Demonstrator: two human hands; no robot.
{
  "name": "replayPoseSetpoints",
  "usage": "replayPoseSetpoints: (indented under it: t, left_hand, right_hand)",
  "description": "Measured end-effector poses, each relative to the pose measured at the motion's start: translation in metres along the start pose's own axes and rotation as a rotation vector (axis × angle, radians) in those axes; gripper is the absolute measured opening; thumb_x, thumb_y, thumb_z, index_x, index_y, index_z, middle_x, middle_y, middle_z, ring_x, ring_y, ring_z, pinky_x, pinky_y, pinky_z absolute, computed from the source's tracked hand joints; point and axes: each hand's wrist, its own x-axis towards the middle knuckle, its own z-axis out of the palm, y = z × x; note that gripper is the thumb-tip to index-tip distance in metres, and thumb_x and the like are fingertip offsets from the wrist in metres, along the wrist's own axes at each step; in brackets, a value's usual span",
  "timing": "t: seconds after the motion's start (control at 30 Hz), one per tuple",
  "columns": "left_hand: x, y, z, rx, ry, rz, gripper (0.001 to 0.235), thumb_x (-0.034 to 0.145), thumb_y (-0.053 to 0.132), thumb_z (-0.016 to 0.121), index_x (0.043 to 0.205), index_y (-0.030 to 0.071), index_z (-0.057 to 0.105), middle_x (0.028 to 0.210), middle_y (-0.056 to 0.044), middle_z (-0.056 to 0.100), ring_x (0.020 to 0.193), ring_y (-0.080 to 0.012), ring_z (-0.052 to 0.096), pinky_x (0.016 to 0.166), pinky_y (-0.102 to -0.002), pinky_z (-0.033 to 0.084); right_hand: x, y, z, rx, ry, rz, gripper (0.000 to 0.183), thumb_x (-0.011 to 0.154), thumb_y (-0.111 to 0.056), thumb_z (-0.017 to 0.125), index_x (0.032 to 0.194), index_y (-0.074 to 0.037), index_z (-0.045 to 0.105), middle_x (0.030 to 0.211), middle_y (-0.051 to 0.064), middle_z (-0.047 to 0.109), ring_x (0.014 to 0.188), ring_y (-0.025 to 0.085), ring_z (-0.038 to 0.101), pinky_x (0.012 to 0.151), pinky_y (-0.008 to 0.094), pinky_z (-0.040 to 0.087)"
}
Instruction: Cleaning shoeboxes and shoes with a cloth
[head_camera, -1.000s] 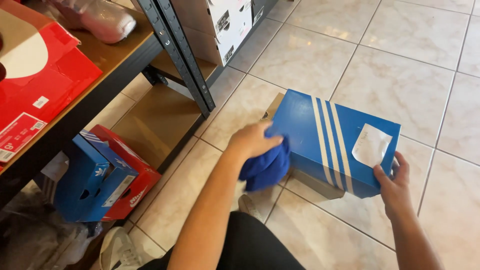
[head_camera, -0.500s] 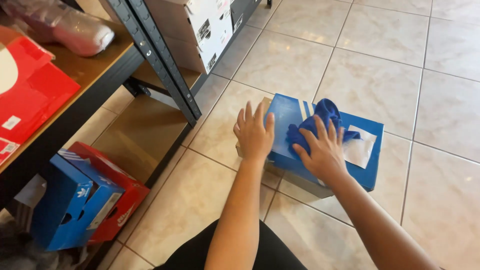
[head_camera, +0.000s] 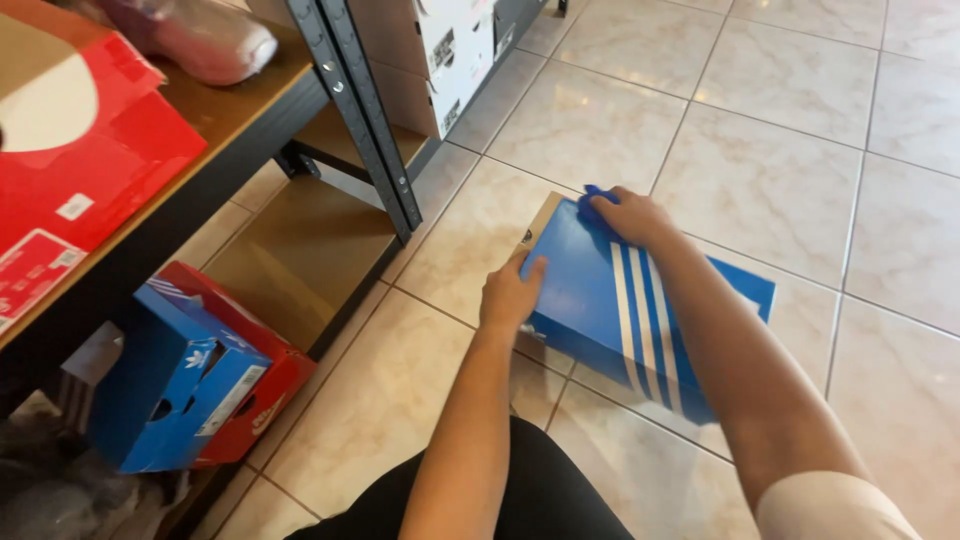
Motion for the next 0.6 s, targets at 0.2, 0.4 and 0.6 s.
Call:
replayPoseSetpoints:
  t: [0.2,0.4,0.6]
  left_hand:
    - [-0.008,0.001,0.007,-0.099,0.019,-0.032,0.074,0.09,0.068,0.057,0.148,0.022,0.054,0.138,-0.019,0.063,0.129,-0.0376,0.06,0.103,-0.051,0.053]
    - [-0.021,0.024,-0.01,-0.1,-0.022,-0.031,0.068,0.096,0.059,0.053,0.149,0.016,0.053,0.14,-0.021,0.061,0.132,-0.0398,0.057,0.108,-0.051,0.05]
    - [-0.012,0.013,0.004,-0.094,0.084,0.018,0.062,0.091,0.049,0.059,0.146,0.019,0.053,0.133,-0.008,0.068,0.117,-0.0297,0.066,0.096,-0.04,0.053]
  right_hand:
    - [-0.002,-0.048,-0.013,0.363,-0.195,-0.019,0.068,0.083,-0.069,0.061,0.134,-0.025,0.069,0.138,0.021,0.065,0.131,0.045,0.058,0.11,0.047,0.044]
    - [-0.047,0.031,-0.07,0.543,-0.32,0.216,0.07,0.094,-0.049,0.065,0.143,0.001,0.06,0.136,0.029,0.063,0.123,0.043,0.062,0.093,0.045,0.054]
    - [-0.13,0.067,-0.12,0.276,-0.361,0.385,0.072,0.097,-0.057,0.044,0.157,-0.018,0.047,0.16,0.015,0.048,0.145,0.047,0.046,0.122,0.056,0.033]
